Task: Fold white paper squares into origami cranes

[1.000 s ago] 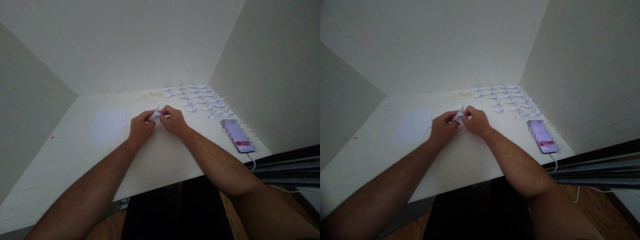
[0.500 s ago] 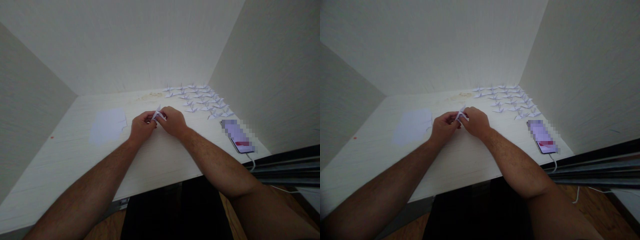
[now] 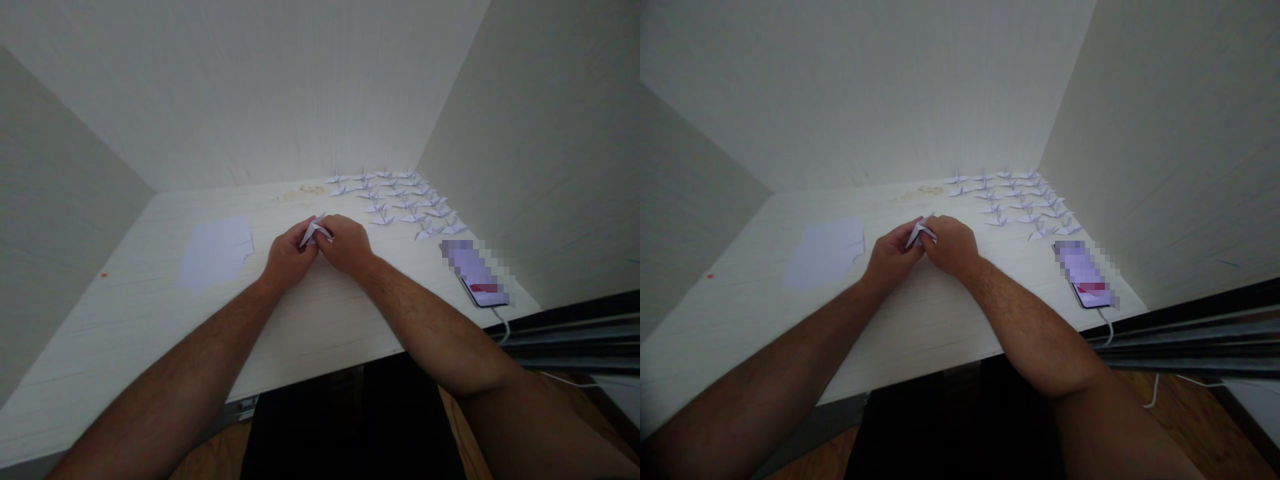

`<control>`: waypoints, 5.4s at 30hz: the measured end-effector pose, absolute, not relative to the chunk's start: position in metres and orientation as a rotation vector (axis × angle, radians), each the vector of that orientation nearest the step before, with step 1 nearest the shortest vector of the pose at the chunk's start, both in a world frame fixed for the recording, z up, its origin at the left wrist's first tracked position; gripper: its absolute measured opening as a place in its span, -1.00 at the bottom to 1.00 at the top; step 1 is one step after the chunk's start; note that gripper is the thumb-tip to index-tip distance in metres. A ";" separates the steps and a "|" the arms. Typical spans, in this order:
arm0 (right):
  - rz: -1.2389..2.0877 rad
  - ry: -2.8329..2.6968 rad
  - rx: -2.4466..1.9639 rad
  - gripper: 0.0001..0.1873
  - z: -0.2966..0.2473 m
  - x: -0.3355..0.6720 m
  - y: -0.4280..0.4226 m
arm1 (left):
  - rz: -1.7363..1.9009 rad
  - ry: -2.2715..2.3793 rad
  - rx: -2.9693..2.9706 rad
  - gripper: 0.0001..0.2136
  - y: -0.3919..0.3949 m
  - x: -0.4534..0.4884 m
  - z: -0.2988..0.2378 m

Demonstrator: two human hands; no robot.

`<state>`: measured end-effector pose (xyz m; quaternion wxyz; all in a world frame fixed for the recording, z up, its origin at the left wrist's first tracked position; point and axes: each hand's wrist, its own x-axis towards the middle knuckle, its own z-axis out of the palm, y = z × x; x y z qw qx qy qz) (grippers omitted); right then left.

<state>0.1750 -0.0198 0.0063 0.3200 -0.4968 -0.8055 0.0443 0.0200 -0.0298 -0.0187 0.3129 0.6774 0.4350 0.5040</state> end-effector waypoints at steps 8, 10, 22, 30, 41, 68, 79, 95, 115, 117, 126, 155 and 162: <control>0.053 -2.133 -1.382 -0.80 0.010 0.172 -0.024 | 1.272 1.179 1.828 -0.54 -0.031 0.020 -0.015; 0.011 -2.132 -1.380 -0.81 0.010 0.171 -0.025 | 1.277 1.222 1.855 -0.54 -0.031 0.021 -0.015; 0.011 -2.097 -1.419 -0.81 0.011 0.169 -0.026 | 1.316 1.265 1.813 -0.52 -0.034 0.024 -0.012; 0.125 -2.105 -1.274 -0.82 0.010 0.173 -0.026 | 1.381 1.112 1.457 -0.57 -0.033 0.027 -0.011; 0.173 -2.116 -1.232 -0.82 0.010 0.173 -0.027 | 1.394 1.112 1.470 -0.54 -0.035 0.025 -0.009; 0.262 -1.964 -1.379 -0.84 0.006 0.173 -0.022 | 1.412 1.123 1.472 -0.54 -0.036 0.027 -0.012; 0.379 -1.863 -1.174 -0.86 0.000 0.174 -0.018 | 1.397 1.073 1.363 -0.55 -0.035 0.026 -0.011; 0.488 -1.644 -0.943 -0.76 -0.008 0.172 -0.009 | 1.346 1.094 1.381 -0.44 -0.040 0.026 -0.005; 0.453 -1.734 -0.968 -0.74 -0.005 0.172 -0.015 | 1.402 1.211 1.322 -0.82 -0.029 0.016 -0.011; 0.498 -1.704 -1.000 -0.73 -0.003 0.172 -0.017 | 1.424 1.184 1.280 -0.81 -0.027 0.016 -0.014; 0.474 -1.661 -0.866 -0.77 -0.005 0.173 -0.014 | 1.429 1.224 1.251 -0.79 -0.027 0.016 -0.014; 0.769 -1.578 -1.003 -0.81 -0.007 0.172 -0.010 | 1.513 1.244 1.255 -0.59 -0.035 0.019 0.001; 1.075 -1.436 -0.940 -0.79 -0.006 0.171 -0.006 | 1.487 1.083 1.149 -0.67 -0.031 0.017 -0.006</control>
